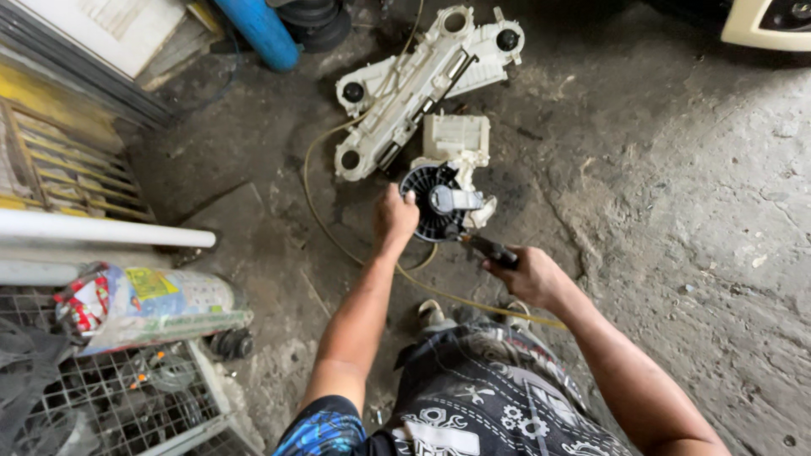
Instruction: The person uses a handheld air nozzle to blow dust and debris off several white plastic automotive parts on the floor. The person handles each part individually, turning them over to clean different sides, then sets them aside.
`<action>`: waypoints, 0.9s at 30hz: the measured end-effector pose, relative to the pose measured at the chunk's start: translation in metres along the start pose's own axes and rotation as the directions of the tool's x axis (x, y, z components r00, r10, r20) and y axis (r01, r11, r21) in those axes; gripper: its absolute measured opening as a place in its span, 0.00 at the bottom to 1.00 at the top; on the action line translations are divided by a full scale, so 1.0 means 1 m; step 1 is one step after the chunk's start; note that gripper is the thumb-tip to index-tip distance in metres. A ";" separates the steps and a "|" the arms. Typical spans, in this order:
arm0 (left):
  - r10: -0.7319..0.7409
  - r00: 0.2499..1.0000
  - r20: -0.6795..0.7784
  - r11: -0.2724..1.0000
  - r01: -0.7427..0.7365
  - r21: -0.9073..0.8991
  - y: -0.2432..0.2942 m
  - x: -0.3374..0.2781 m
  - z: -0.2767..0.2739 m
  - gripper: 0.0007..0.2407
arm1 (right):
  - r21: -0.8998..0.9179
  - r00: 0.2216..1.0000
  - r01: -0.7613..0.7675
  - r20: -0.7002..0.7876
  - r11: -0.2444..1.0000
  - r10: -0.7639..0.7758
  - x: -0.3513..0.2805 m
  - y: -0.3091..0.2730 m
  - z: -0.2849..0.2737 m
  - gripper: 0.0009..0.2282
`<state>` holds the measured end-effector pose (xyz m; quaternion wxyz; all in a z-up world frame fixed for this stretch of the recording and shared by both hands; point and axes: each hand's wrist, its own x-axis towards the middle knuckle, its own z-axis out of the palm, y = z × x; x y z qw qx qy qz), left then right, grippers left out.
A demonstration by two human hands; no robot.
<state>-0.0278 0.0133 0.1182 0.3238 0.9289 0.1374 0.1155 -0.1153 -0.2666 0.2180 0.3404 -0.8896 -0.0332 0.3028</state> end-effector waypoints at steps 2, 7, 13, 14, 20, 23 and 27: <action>-0.082 0.996 0.022 0.996 0.081 0.024 -0.006 -0.004 0.001 0.10 | 0.113 0.988 -0.149 -0.020 0.982 0.152 0.007 0.016 0.001 0.17; -0.189 0.979 0.080 0.982 0.187 0.027 -0.015 -0.012 0.008 0.13 | 0.177 0.984 -0.153 -0.058 0.972 0.166 0.018 0.062 -0.010 0.24; -0.368 0.922 0.123 0.930 0.361 0.072 -0.018 -0.018 0.060 0.17 | 0.194 0.992 -0.127 0.037 0.973 0.122 0.012 0.064 -0.004 0.23; -0.408 0.902 0.139 0.913 0.402 0.070 -0.020 -0.019 0.075 0.17 | 0.145 0.989 -0.131 0.094 0.981 0.118 0.007 0.064 -0.004 0.25; -0.366 0.926 0.093 0.931 0.366 0.021 -0.046 -0.019 0.166 0.19 | 0.229 0.993 -0.106 0.066 0.968 0.093 -0.003 0.080 -0.016 0.18; -0.367 0.922 0.121 0.929 0.369 0.000 -0.048 -0.016 0.204 0.18 | 0.271 0.991 -0.131 0.017 0.954 0.132 0.005 0.106 -0.033 0.17; -0.407 0.894 0.186 0.913 0.403 0.064 -0.046 -0.024 0.229 0.18 | 0.202 0.985 -0.155 0.109 0.967 0.135 0.019 0.137 -0.039 0.18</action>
